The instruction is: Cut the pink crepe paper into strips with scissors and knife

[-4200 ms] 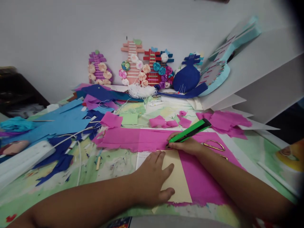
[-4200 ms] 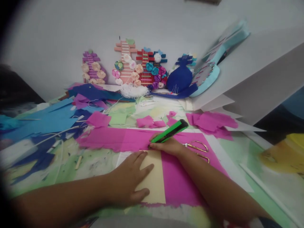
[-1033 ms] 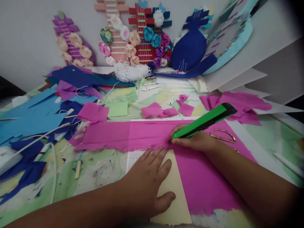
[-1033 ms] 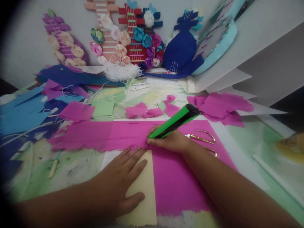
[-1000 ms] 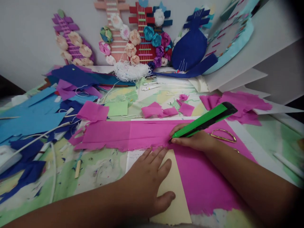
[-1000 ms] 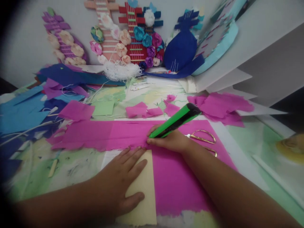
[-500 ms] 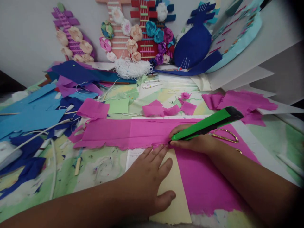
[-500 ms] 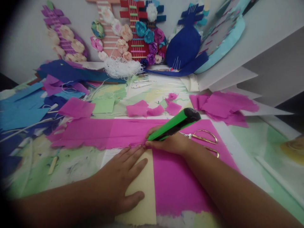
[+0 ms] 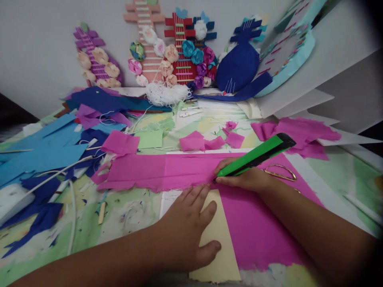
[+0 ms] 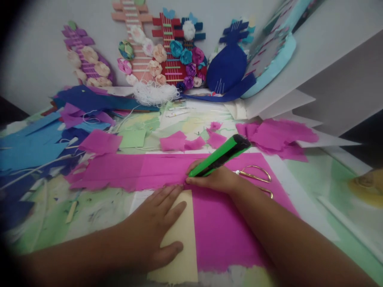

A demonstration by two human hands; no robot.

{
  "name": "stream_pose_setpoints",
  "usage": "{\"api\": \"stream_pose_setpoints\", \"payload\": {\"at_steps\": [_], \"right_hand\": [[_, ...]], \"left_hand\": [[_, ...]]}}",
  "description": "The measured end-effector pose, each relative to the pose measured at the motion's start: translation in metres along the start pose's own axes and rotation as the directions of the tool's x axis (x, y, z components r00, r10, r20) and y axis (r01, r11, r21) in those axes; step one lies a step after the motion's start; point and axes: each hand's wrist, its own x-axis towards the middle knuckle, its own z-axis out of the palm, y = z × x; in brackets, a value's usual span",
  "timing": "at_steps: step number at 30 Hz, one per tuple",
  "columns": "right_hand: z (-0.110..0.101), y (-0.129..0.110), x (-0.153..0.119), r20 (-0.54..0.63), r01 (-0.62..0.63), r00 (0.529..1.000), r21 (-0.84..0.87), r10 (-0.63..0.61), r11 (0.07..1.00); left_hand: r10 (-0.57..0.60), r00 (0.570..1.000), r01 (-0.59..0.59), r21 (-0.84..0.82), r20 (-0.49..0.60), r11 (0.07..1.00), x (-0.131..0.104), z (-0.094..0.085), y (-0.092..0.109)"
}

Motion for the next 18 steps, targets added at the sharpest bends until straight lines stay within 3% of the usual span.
{"api": "stream_pose_setpoints", "payload": {"at_steps": [6, 13, 18], "right_hand": [[-0.0004, -0.0016, 0.0014, 0.057, 0.053, 0.997, -0.084, -0.049, 0.995], [-0.0021, 0.0011, -0.0025, -0.004, -0.052, 0.999, 0.11, 0.052, 0.993], [-0.0035, 0.0019, -0.0042, 0.001, -0.047, 0.999, 0.119, 0.047, 0.992]], "left_hand": [[0.003, 1.0, -0.003, 0.016, -0.029, 1.0, 0.0004, 0.003, -0.0008], [-0.007, 1.0, 0.007, 0.031, -0.016, 0.999, 0.0004, 0.0033, -0.0008], [0.006, 1.0, -0.006, 0.029, -0.018, 1.0, 0.0001, 0.0055, -0.0026]]}}
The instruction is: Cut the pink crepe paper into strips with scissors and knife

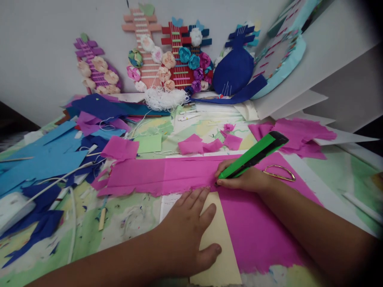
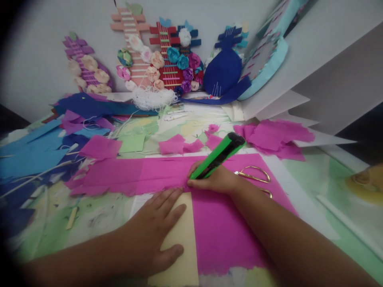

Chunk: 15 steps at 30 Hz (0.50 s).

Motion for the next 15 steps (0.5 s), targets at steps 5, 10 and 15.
{"api": "stream_pose_setpoints", "payload": {"at_steps": [5, 10, 15], "right_hand": [[0.0004, 0.0005, 0.0007, -0.021, 0.003, 1.0, 0.006, -0.003, 1.0], [0.0015, -0.0013, 0.0023, 0.0, 0.01, 1.0, -0.041, -0.01, 0.999], [0.0019, -0.0022, 0.0027, 0.011, 0.049, 0.999, -0.097, -0.048, 0.994]], "left_hand": [[0.011, 1.0, -0.011, 0.005, 0.0, 1.0, -0.0003, 0.0024, -0.0019], [0.006, 1.0, -0.006, 0.013, 0.022, 1.0, 0.0006, 0.001, -0.0005], [-0.001, 1.0, 0.001, -0.001, 0.016, 1.0, 0.0009, -0.0002, 0.0003]]}}
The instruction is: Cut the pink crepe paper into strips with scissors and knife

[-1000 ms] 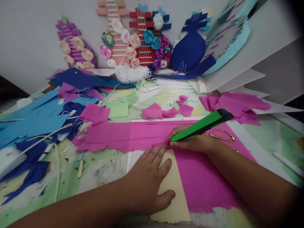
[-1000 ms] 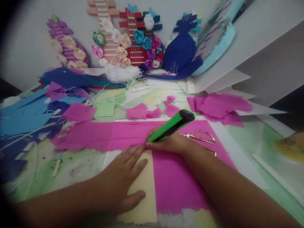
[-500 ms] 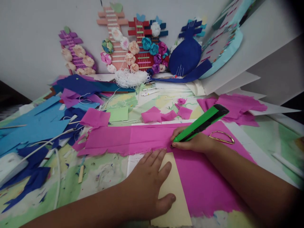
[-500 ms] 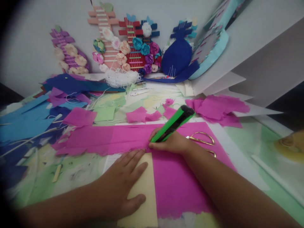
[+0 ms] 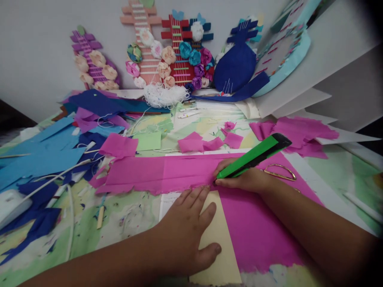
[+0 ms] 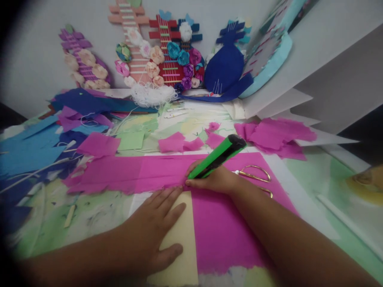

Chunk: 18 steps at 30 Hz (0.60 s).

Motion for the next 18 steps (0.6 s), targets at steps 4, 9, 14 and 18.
{"api": "stream_pose_setpoints", "payload": {"at_steps": [4, 9, 14, 18], "right_hand": [[0.0001, 0.0, -0.0002, 0.003, 0.019, 1.0, -0.025, -0.019, 1.0], [0.0026, -0.0005, -0.001, 0.021, 0.054, 0.998, -0.095, -0.053, 0.994], [0.0018, 0.0021, -0.0019, 0.004, 0.027, 1.0, -0.003, -0.027, 1.0], [-0.0009, 0.003, -0.0019, -0.002, -0.009, 1.0, 0.058, 0.01, 0.998]], "left_hand": [[0.007, 1.0, -0.007, 0.002, -0.018, 1.0, -0.0007, 0.0007, -0.0013], [0.031, 1.0, -0.031, 0.032, -0.003, 0.999, 0.0005, 0.0013, -0.0018], [0.01, 1.0, -0.011, 0.037, 0.016, 0.999, 0.0008, -0.0005, 0.0002], [-0.003, 1.0, 0.003, 0.024, 0.003, 1.0, -0.0008, -0.0012, 0.0004]]}}
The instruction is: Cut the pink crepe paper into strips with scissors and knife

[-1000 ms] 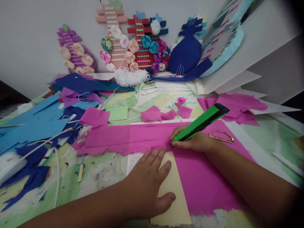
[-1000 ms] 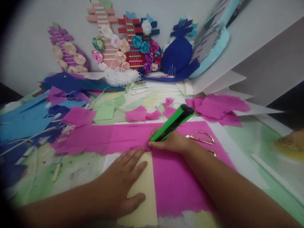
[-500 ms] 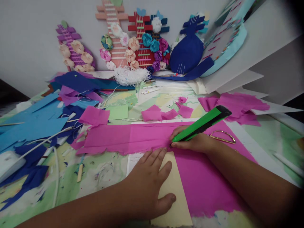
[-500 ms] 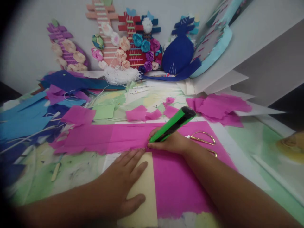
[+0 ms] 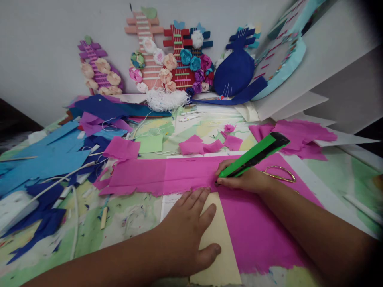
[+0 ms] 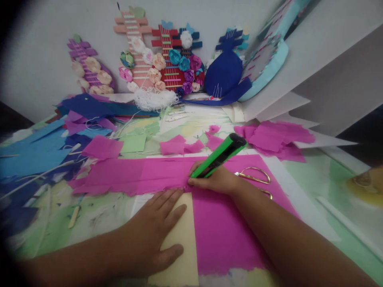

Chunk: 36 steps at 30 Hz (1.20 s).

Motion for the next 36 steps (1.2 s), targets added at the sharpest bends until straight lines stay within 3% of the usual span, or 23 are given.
{"api": "stream_pose_setpoints", "payload": {"at_steps": [8, 19, 22, 28, 36], "right_hand": [[0.0018, -0.0032, 0.0003, 0.052, 0.034, 0.998, -0.135, -0.027, 0.99], [0.0, -0.0006, -0.0036, -0.04, -0.031, 0.999, -0.017, 0.03, 0.999], [-0.0021, -0.0014, -0.0036, -0.013, -0.049, 0.999, -0.025, 0.048, 0.999], [-0.0027, -0.003, -0.0014, 0.039, 0.04, 0.999, -0.147, -0.034, 0.988], [-0.0059, -0.0006, -0.0028, 0.046, -0.042, 0.998, -0.019, 0.042, 0.999]], "left_hand": [[-0.013, 1.0, 0.012, -0.045, -0.005, 0.999, 0.0, -0.0026, 0.0003], [0.008, 1.0, -0.009, -0.038, -0.017, 0.999, -0.0025, 0.0006, -0.0022], [0.005, 1.0, -0.005, -0.045, 0.008, 0.999, -0.0021, -0.002, -0.0011], [-0.019, 0.999, 0.02, -0.041, 0.027, 0.999, -0.0002, -0.0056, 0.0017], [-0.023, 0.999, 0.024, -0.029, 0.03, 0.999, -0.0014, -0.0083, 0.0032]]}}
